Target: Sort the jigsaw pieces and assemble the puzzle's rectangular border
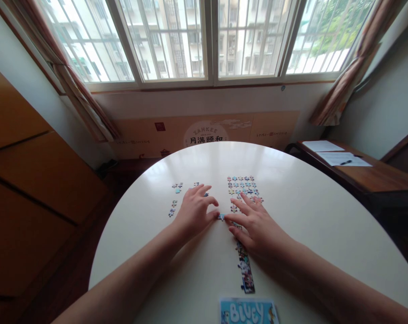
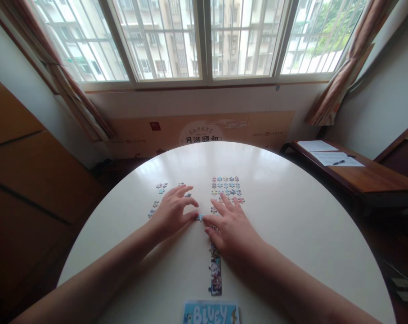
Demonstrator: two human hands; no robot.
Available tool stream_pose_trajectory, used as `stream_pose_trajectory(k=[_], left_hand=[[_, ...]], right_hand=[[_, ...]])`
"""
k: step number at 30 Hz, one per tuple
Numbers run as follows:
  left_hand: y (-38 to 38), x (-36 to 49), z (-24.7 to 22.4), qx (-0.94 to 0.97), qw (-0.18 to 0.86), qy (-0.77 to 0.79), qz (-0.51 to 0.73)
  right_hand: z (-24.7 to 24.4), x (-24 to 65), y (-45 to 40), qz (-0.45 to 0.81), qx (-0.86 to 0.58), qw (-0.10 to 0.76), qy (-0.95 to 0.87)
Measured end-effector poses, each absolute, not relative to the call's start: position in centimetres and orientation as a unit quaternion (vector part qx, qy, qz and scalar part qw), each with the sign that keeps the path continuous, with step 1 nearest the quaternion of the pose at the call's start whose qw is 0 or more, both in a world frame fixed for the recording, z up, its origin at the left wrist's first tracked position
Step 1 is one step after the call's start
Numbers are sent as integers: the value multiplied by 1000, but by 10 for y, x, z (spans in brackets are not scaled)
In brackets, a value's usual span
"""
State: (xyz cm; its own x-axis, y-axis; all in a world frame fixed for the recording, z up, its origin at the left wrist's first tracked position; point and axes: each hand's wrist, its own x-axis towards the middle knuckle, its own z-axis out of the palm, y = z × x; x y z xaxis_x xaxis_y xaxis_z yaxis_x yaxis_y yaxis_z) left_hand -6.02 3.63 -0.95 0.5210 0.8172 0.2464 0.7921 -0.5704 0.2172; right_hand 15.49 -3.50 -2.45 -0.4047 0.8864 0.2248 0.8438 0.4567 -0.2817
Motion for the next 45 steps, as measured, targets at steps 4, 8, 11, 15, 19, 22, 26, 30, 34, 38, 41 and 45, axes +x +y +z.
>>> stream_pose_trajectory(k=[4, 8, 11, 15, 19, 22, 26, 30, 34, 38, 41, 45], left_hand=[[36, -59, -12, 865, 40, 479, 144], [33, -56, -9, 858, 49, 495, 131], [32, -55, -9, 856, 49, 497, 135], [32, -58, -6, 862, 55, 487, 132], [34, -65, 0, 874, 62, 467, 121], [35, -69, 4, 877, 68, 463, 110], [35, -70, 6, 878, 79, 463, 92], [36, -68, 2, 878, 85, 462, 92], [35, -66, 1, 877, 87, 463, 90], [43, -83, 16, 868, 89, 473, 121], [57, -114, 35, 813, 28, 539, 218], [76, -152, 46, 717, 20, 668, 200]], right_hand=[[-25, 154, -35, 59, -517, 176, -836], [-25, 154, -35, 57, -515, 175, -837], [-21, 160, -34, 21, -527, 209, -824], [-14, 180, -30, -40, -555, 262, -788], [-13, 189, -28, -38, -558, 245, -792], [-16, 184, -29, -22, -546, 223, -807], [-18, 178, -31, -11, -542, 212, -813], [-19, 177, -30, -5, -542, 207, -814], [-21, 178, -29, -5, -544, 203, -814], [-20, 181, -29, -19, -547, 211, -810], [-18, 185, -29, -33, -547, 231, -804], [-16, 188, -30, -49, -540, 263, -798]])
